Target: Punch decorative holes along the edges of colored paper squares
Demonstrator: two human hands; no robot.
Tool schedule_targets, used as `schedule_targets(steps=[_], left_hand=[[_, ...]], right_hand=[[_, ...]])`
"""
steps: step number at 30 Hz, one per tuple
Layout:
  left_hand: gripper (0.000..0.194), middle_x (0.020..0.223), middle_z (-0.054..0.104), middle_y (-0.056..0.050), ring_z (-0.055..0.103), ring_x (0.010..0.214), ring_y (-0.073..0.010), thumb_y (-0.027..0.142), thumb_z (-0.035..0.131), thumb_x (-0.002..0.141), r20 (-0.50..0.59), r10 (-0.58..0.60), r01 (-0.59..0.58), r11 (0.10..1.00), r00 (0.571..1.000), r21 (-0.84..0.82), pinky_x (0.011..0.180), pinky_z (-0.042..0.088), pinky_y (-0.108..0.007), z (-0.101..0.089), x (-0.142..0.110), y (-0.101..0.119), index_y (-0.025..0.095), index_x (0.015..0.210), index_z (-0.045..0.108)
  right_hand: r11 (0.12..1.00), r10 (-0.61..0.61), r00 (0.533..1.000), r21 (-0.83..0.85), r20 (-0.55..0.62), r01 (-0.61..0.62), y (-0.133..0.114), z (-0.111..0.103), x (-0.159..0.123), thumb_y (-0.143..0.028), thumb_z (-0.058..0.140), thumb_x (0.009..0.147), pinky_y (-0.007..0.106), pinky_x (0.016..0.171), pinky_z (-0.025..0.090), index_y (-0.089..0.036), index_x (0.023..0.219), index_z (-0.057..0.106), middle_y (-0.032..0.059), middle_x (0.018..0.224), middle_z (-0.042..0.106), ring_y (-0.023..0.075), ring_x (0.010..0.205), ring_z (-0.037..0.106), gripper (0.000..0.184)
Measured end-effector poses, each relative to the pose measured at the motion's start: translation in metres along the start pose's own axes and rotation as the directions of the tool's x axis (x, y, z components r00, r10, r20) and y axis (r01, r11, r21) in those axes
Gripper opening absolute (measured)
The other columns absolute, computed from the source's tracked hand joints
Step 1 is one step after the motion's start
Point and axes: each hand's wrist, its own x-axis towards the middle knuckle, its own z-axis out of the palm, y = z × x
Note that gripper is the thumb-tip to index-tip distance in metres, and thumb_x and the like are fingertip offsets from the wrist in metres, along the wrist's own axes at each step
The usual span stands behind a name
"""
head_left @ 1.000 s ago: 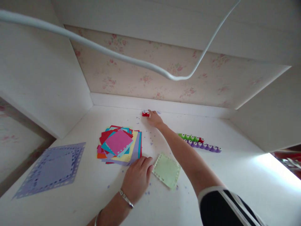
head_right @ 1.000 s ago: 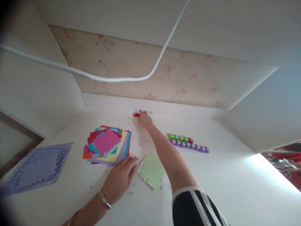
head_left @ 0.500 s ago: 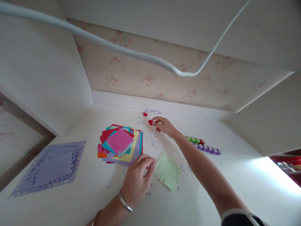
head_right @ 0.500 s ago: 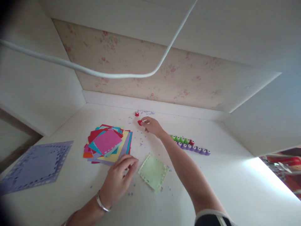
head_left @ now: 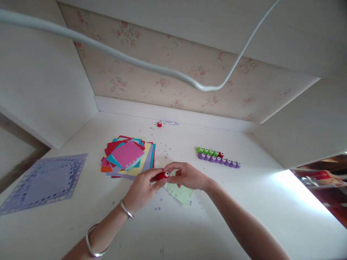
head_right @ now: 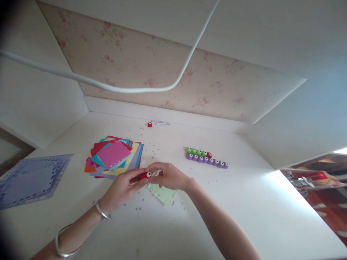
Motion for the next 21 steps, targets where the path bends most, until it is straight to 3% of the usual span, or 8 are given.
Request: schedule_targets(steps=[3, 5, 7, 10, 13, 15, 18, 21], left_hand=[[0.033, 0.112, 0.066, -0.007, 0.066, 0.096, -0.0188, 0.037, 0.059, 0.086, -0.005, -0.022, 0.022, 0.999, 1.000, 0.024, 0.085, 0.056, -0.032, 0.000, 0.000, -0.008, 0.020, 0.114, 0.063], [0.032, 0.114, 0.065, -0.007, 0.065, 0.097, -0.0185, 0.036, 0.059, 0.086, -0.016, -0.037, 0.038, 0.998, 0.999, 0.049, 0.086, 0.056, -0.032, -0.001, 0.000, -0.011, 0.020, 0.114, 0.064], [0.032, 0.114, 0.063, -0.006, 0.064, 0.100, -0.0181, 0.036, 0.060, 0.086, -0.012, -0.050, 0.050, 0.997, 0.999, 0.054, 0.088, 0.055, -0.031, 0.000, 0.000, -0.011, 0.021, 0.114, 0.064], [0.030, 0.112, 0.062, -0.004, 0.063, 0.100, -0.0177, 0.035, 0.062, 0.084, 0.017, -0.055, 0.055, 0.998, 0.998, 0.021, 0.087, 0.056, -0.030, 0.002, 0.000, -0.008, 0.023, 0.112, 0.065], [0.025, 0.106, 0.062, -0.004, 0.064, 0.095, -0.0169, 0.031, 0.063, 0.083, 0.049, -0.049, 0.050, 0.999, 0.998, -0.016, 0.085, 0.056, -0.029, 0.005, 0.000, -0.006, 0.023, 0.106, 0.065], [0.019, 0.102, 0.062, -0.003, 0.064, 0.092, -0.0163, 0.028, 0.063, 0.084, 0.062, -0.052, 0.054, 0.998, 0.997, -0.030, 0.084, 0.056, -0.030, 0.007, 0.000, -0.006, 0.022, 0.101, 0.065], [0.017, 0.099, 0.063, -0.003, 0.065, 0.092, -0.0159, 0.027, 0.061, 0.085, 0.053, -0.079, 0.081, 0.996, 0.995, -0.039, 0.085, 0.056, -0.030, 0.008, 0.000, -0.007, 0.022, 0.101, 0.062], [0.020, 0.102, 0.065, -0.003, 0.066, 0.090, -0.0160, 0.030, 0.062, 0.085, 0.033, -0.098, 0.097, 0.995, 0.995, 0.032, 0.085, 0.056, -0.031, 0.008, 0.001, -0.007, 0.023, 0.103, 0.062]], right_hand=[[0.965, -0.024, 0.977, -0.259, -0.210, -0.032, 0.006, -0.001, -0.013, -0.038, 0.061, 0.082, 0.030, 0.063, 0.052, -0.032, 0.125, 0.052, 0.0024, 0.110, 0.066, 0.0143, 0.070, 0.062, 0.044], [0.880, -0.058, 0.918, -0.455, -0.393, -0.139, 0.015, -0.004, -0.024, -0.041, 0.060, 0.083, 0.038, 0.078, 0.050, -0.030, 0.127, 0.052, 0.0051, 0.116, 0.063, 0.0206, 0.088, 0.062, 0.046], [0.792, -0.059, 0.860, -0.549, -0.507, -0.269, 0.027, -0.007, -0.036, -0.046, 0.060, 0.082, 0.043, 0.089, 0.044, -0.026, 0.126, 0.054, 0.0082, 0.122, 0.060, 0.0271, 0.107, 0.056, 0.049], [0.721, 0.020, 0.836, -0.571, -0.548, -0.392, 0.044, -0.011, -0.050, -0.046, 0.066, 0.076, 0.043, 0.091, 0.041, -0.023, 0.124, 0.056, 0.0106, 0.124, 0.057, 0.0306, 0.113, 0.051, 0.054], [0.720, 0.111, 0.841, -0.540, -0.530, -0.435, 0.050, -0.013, -0.055, -0.040, 0.071, 0.071, 0.037, 0.081, 0.043, -0.022, 0.116, 0.059, 0.0081, 0.105, 0.063, 0.0256, 0.096, 0.056, 0.050], [0.733, 0.150, 0.836, -0.508, -0.528, -0.453, 0.050, -0.015, -0.054, -0.034, 0.072, 0.070, 0.033, 0.072, 0.042, -0.021, 0.103, 0.062, 0.0046, 0.088, 0.064, 0.0217, 0.083, 0.057, 0.037], [0.765, 0.136, 0.838, -0.481, -0.529, -0.429, 0.050, -0.016, -0.053, -0.029, 0.070, 0.071, 0.031, 0.066, 0.039, -0.019, 0.079, 0.060, 0.0031, 0.081, 0.061, 0.0189, 0.077, 0.055, 0.016], [0.838, 0.082, 0.827, -0.411, -0.557, -0.360, 0.053, -0.015, -0.055, -0.029, 0.064, 0.078, 0.030, 0.064, 0.040, -0.019, 0.074, 0.057, 0.0025, 0.079, 0.059, 0.0163, 0.071, 0.055, 0.013]])
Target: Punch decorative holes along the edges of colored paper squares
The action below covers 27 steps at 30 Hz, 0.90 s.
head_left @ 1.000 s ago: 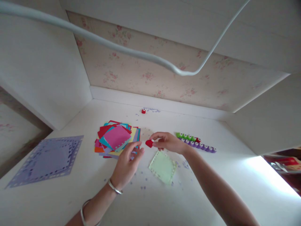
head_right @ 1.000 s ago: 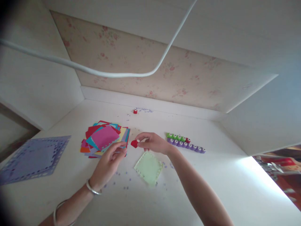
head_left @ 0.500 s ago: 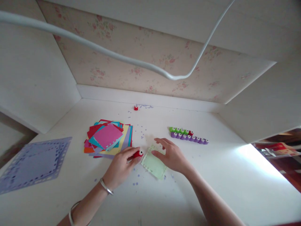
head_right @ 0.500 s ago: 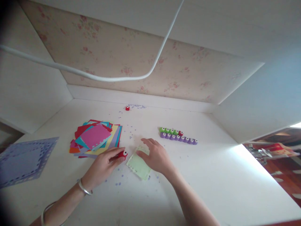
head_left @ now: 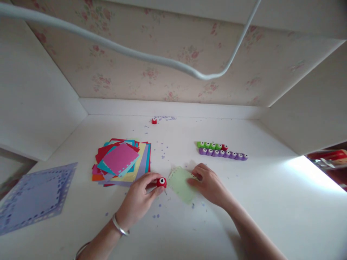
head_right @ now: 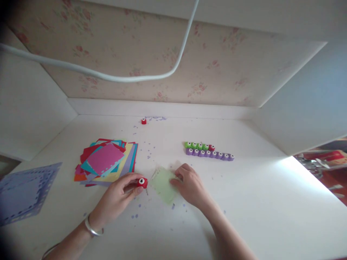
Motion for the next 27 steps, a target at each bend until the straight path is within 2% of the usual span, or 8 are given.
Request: schedule_targets(steps=[3, 6, 8, 10, 14, 27], left_hand=[[0.023, 0.102, 0.068, -0.003, 0.067, 0.084, -0.0158, 0.034, 0.064, 0.083, -0.018, -0.028, 0.029, 0.997, 0.999, 0.077, 0.081, 0.057, -0.030, 0.000, 0.002, 0.001, 0.024, 0.104, 0.063], [0.026, 0.100, 0.070, -0.002, 0.068, 0.086, -0.0163, 0.036, 0.065, 0.083, 0.000, -0.070, 0.070, 0.997, 0.998, 0.041, 0.080, 0.057, -0.028, 0.001, 0.003, -0.001, 0.024, 0.106, 0.063], [0.027, 0.101, 0.071, -0.003, 0.068, 0.090, -0.0169, 0.037, 0.064, 0.084, 0.021, -0.084, 0.084, 0.996, 0.996, 0.018, 0.082, 0.057, -0.028, 0.002, 0.002, -0.003, 0.024, 0.108, 0.062], [0.027, 0.103, 0.070, -0.002, 0.068, 0.092, -0.0169, 0.036, 0.064, 0.084, 0.023, -0.080, 0.080, 0.996, 0.996, 0.028, 0.083, 0.057, -0.028, 0.003, 0.002, -0.004, 0.024, 0.108, 0.062], [0.026, 0.105, 0.070, -0.001, 0.068, 0.093, -0.0165, 0.035, 0.064, 0.084, 0.005, -0.039, 0.038, 0.996, 0.999, 0.086, 0.085, 0.056, -0.028, 0.004, 0.002, -0.006, 0.026, 0.108, 0.062], [0.024, 0.107, 0.068, 0.000, 0.068, 0.093, -0.0153, 0.034, 0.065, 0.084, -0.002, 0.025, -0.024, 0.992, 1.000, 0.120, 0.086, 0.056, -0.027, 0.006, 0.001, -0.008, 0.027, 0.107, 0.062]], right_hand=[[0.947, 0.106, 0.994, 0.303, 0.021, -0.107, 0.001, 0.002, -0.004, -0.039, 0.053, 0.088, 0.028, 0.054, 0.042, -0.020, 0.083, 0.055, -0.0003, 0.067, 0.057, 0.0143, 0.058, 0.055, 0.020], [0.743, 0.148, 0.981, 0.641, 0.123, -0.193, -0.004, 0.006, -0.007, -0.047, 0.050, 0.089, 0.026, 0.049, 0.047, -0.019, 0.091, 0.054, -0.0001, 0.066, 0.059, 0.0138, 0.054, 0.059, 0.029], [0.632, 0.137, 0.980, 0.749, 0.146, -0.200, -0.009, 0.008, -0.008, -0.048, 0.054, 0.087, 0.026, 0.050, 0.051, -0.017, 0.093, 0.055, 0.0021, 0.072, 0.062, 0.0134, 0.055, 0.061, 0.032], [0.583, 0.135, 0.977, 0.783, 0.167, -0.215, -0.012, 0.010, -0.008, -0.048, 0.056, 0.086, 0.025, 0.050, 0.052, -0.016, 0.092, 0.057, 0.0034, 0.072, 0.064, 0.0130, 0.055, 0.061, 0.033], [0.575, 0.140, 0.972, 0.784, 0.187, -0.234, -0.012, 0.013, -0.009, -0.048, 0.059, 0.084, 0.025, 0.050, 0.053, -0.015, 0.091, 0.059, 0.0036, 0.069, 0.065, 0.0133, 0.055, 0.062, 0.033], [0.646, 0.139, 0.975, 0.731, 0.171, -0.220, -0.008, 0.019, -0.010, -0.048, 0.056, 0.086, 0.027, 0.050, 0.054, -0.017, 0.091, 0.060, 0.0035, 0.069, 0.066, 0.0151, 0.055, 0.063, 0.031]])
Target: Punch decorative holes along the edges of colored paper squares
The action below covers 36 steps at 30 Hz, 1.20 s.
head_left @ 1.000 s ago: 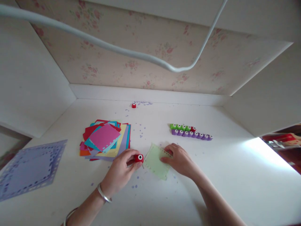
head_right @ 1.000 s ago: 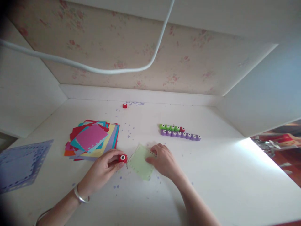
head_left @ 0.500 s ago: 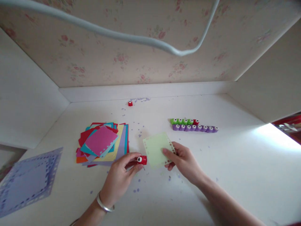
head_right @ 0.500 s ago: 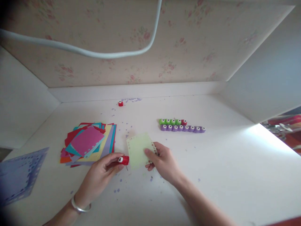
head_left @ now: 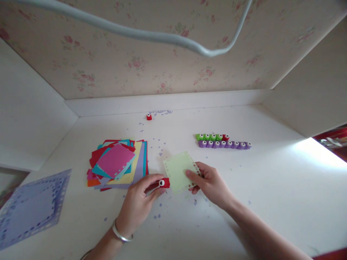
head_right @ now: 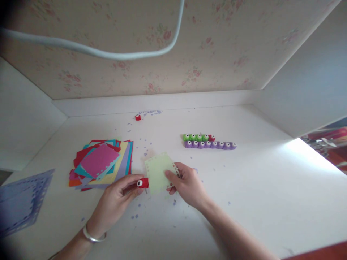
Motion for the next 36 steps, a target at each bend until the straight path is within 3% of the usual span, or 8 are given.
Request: schedule_targets(steps=[13, 23, 36], left_hand=[[0.022, 0.103, 0.068, -0.004, 0.066, 0.092, -0.0177, 0.031, 0.061, 0.087, -0.034, 0.195, -0.180, 0.949, 0.980, 0.260, 0.084, 0.056, -0.031, 0.004, -0.001, 0.003, 0.024, 0.108, 0.062], [0.022, 0.103, 0.067, -0.006, 0.062, 0.096, -0.0208, 0.028, 0.060, 0.088, 0.029, 0.221, -0.215, 0.899, 0.975, 0.381, 0.087, 0.052, -0.036, 0.008, -0.001, 0.002, 0.023, 0.109, 0.061], [0.021, 0.101, 0.067, -0.006, 0.062, 0.094, -0.0219, 0.030, 0.058, 0.089, 0.011, 0.241, -0.220, 0.863, 0.970, 0.454, 0.085, 0.051, -0.037, 0.008, -0.002, 0.004, 0.022, 0.108, 0.061]], right_hand=[[0.985, -0.013, 1.000, -0.170, -0.024, 0.009, -0.002, 0.010, -0.006, -0.047, 0.052, 0.087, 0.026, 0.051, 0.051, -0.019, 0.097, 0.062, 0.0037, 0.070, 0.070, 0.0177, 0.059, 0.068, 0.031], [0.965, -0.015, 1.000, -0.262, -0.007, 0.013, 0.000, 0.015, -0.003, -0.042, 0.050, 0.089, 0.024, 0.050, 0.048, -0.021, 0.099, 0.060, 0.0020, 0.071, 0.071, 0.0170, 0.057, 0.069, 0.025], [0.931, 0.007, 1.000, -0.365, -0.002, -0.007, -0.002, 0.016, -0.003, -0.039, 0.051, 0.088, 0.022, 0.047, 0.042, -0.022, 0.090, 0.058, 0.0010, 0.068, 0.070, 0.0165, 0.056, 0.068, 0.019]])
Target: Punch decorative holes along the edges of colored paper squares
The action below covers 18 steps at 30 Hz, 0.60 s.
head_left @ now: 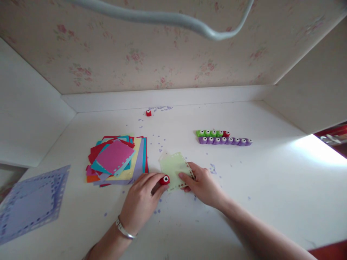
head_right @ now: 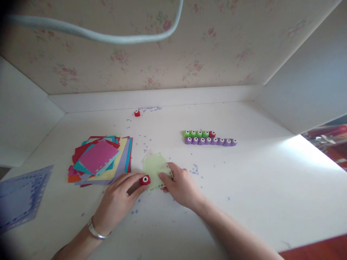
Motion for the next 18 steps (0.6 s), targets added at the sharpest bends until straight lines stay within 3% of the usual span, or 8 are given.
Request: schedule_targets(steps=[18], left_hand=[[0.027, 0.111, 0.062, -0.008, 0.059, 0.104, -0.0234, 0.031, 0.060, 0.087, -0.020, -0.052, 0.051, 0.998, 0.998, -0.044, 0.093, 0.048, -0.038, -0.0056, 0.0033, 0.0075, 0.024, 0.112, 0.060]], right_hand=[[1.000, -0.011, 1.000, 0.004, 0.013, 0.011, -0.0019, -0.0009, 0.0000, -0.038, 0.050, 0.089, 0.022, 0.046, 0.042, -0.022, 0.092, 0.057, 0.0004, 0.067, 0.070, 0.0166, 0.056, 0.068, 0.018]])
